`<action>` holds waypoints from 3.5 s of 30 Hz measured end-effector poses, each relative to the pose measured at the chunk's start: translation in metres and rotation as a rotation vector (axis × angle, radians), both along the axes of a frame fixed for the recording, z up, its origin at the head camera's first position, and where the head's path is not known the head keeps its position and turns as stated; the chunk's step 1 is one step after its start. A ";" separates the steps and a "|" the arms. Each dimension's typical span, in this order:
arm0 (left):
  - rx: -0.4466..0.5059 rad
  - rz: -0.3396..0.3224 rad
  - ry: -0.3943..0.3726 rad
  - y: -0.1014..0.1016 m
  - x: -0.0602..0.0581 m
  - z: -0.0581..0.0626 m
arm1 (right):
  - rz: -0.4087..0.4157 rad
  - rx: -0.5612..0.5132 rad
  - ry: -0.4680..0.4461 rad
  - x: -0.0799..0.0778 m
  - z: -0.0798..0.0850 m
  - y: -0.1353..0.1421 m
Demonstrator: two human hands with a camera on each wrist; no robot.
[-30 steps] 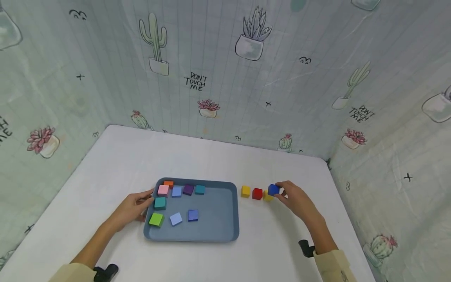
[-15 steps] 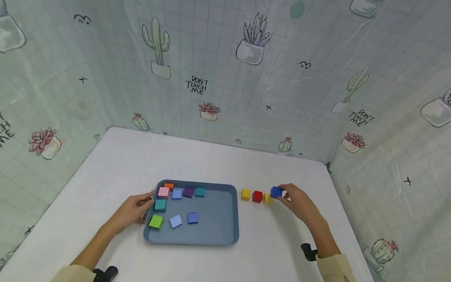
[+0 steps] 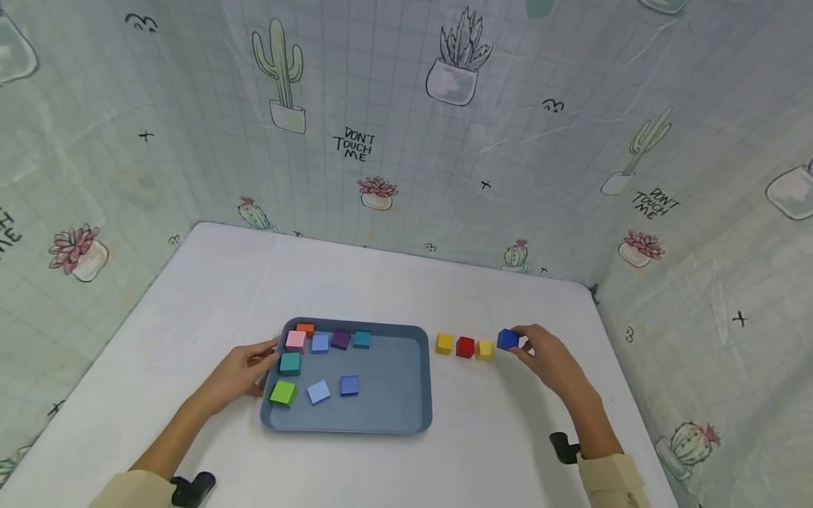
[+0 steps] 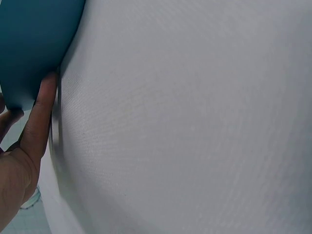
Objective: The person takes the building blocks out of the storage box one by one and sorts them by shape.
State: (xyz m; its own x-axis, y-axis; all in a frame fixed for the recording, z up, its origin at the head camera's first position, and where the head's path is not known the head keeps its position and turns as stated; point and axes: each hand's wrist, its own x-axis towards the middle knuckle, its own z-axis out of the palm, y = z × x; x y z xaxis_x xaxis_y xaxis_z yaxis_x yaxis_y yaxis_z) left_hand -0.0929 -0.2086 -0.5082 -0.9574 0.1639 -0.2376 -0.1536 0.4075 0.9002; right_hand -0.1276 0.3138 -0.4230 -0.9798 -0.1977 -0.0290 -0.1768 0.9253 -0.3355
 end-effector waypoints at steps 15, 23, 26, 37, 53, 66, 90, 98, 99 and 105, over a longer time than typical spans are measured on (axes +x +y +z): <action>-0.014 -0.001 0.004 0.000 -0.001 0.001 | -0.032 -0.011 -0.027 0.000 -0.005 0.015; -0.002 -0.002 -0.001 -0.001 -0.001 -0.001 | -0.035 -0.042 -0.073 -0.004 -0.013 0.017; 0.002 -0.008 0.000 -0.001 -0.002 -0.001 | -0.032 -0.051 -0.095 -0.007 -0.021 0.019; -0.009 -0.010 -0.003 0.002 -0.004 0.001 | -0.056 -0.060 -0.139 -0.009 -0.045 0.025; -0.024 0.002 -0.024 0.000 0.000 0.000 | -0.097 -0.050 -0.213 -0.016 -0.055 0.017; -0.009 -0.006 -0.008 0.000 0.000 0.000 | -0.096 -0.024 -0.210 -0.018 -0.056 0.016; -0.010 -0.008 -0.013 0.000 -0.002 0.001 | 0.016 0.043 -0.026 -0.011 -0.014 -0.033; -0.008 -0.013 -0.012 0.000 -0.003 0.002 | 0.025 0.036 0.006 -0.012 -0.008 -0.047; -0.007 -0.014 -0.012 0.000 -0.003 0.002 | 0.022 0.030 0.010 -0.012 -0.008 -0.049; -0.008 -0.010 -0.008 -0.001 -0.003 0.003 | 0.008 -0.007 -0.022 -0.013 -0.007 -0.059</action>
